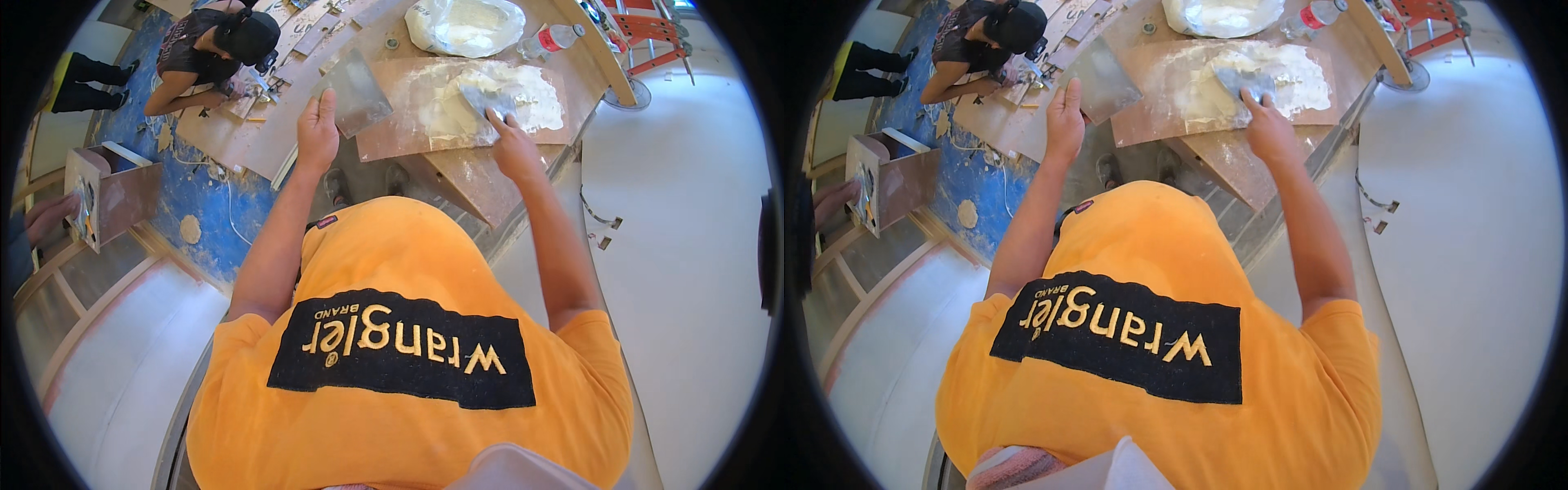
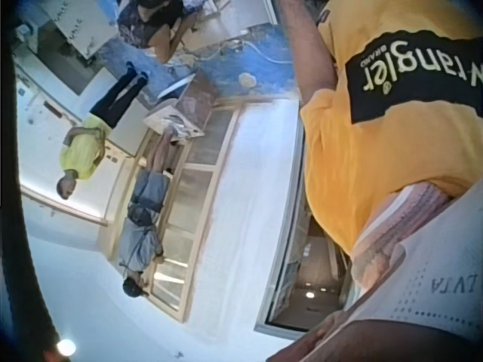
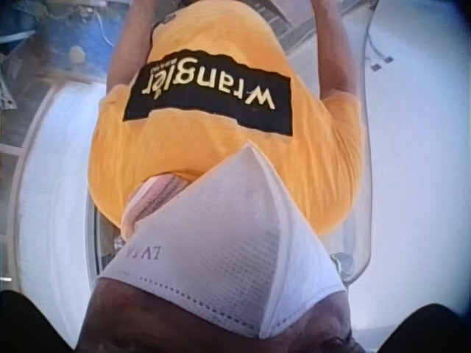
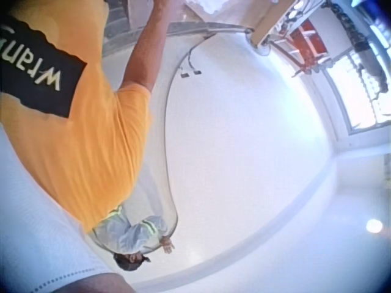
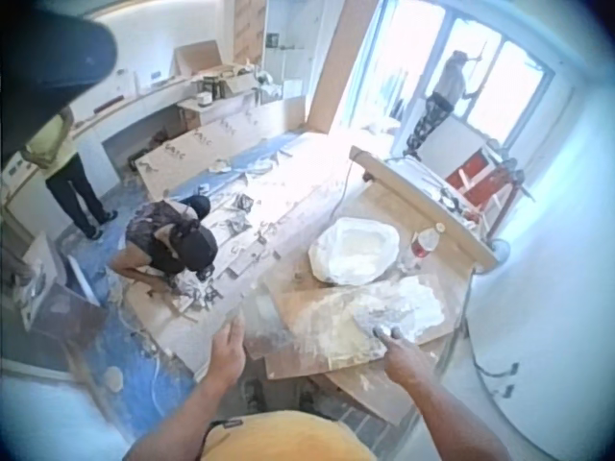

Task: The person mixes a white plaster-like substance on a wooden board using two metal trowels. After mixing, the person scoops the material onto a trowel and applies it to a white wall, smoothing the surface with broad strokes.

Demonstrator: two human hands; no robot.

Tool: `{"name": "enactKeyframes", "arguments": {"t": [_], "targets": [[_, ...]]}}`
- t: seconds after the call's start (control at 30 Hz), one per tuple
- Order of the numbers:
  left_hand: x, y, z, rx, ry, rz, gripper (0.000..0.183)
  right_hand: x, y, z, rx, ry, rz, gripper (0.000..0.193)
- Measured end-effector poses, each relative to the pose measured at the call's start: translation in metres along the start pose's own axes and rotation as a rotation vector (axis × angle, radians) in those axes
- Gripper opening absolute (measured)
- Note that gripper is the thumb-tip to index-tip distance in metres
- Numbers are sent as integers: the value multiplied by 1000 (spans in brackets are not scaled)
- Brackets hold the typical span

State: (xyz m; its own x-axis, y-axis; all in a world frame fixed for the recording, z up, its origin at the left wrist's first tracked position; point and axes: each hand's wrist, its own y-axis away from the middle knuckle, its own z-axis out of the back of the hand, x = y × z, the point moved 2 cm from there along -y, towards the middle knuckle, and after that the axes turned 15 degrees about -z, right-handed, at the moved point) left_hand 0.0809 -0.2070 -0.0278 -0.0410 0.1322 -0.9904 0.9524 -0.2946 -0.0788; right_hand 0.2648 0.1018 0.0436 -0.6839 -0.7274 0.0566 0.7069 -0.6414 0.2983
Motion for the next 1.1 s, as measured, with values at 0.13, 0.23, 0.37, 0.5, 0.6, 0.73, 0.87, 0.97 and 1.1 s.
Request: {"name": "enactKeyframes", "arguments": {"t": [0.13, 0.23, 0.37, 0.5, 0.6, 0.73, 0.87, 0.97, 1.1], "targets": [[4, -4, -4, 28, -79, -66, 42, -11, 5, -55, 111, 152, -8, 67], [-1, 4, -5, 21, -68, -54, 42, -27, -3, 17, 392, 292, 97, 69], [1, 2, -9, 50, 60, 62, 43, -17, -28, 16, 7, -37, 128, 72], [2, -3, -14, 68, -35, -25, 42, -16, 3, -68, 31, 69, 15, 75], [-1, -4, -12, 66, -25, -60, 37, -62, -13, -19, 271, 298, 256, 77], [-22, -3, -22, 75, 86, 103, 38, -28, -42, 40, 275, 219, 152, 71], [-16, -1, -24, 133, 88, 98, 38, -26, -47, -21, 150, 125, 158, 74], [-11, -2, -20, 125, 42, 95, 38, -26, -34, 28, 468, 348, 173, 76], [-20, 0, -17, 101, 53, 103, 38, -25, -45, 34, 204, 221, 191, 75]]}}
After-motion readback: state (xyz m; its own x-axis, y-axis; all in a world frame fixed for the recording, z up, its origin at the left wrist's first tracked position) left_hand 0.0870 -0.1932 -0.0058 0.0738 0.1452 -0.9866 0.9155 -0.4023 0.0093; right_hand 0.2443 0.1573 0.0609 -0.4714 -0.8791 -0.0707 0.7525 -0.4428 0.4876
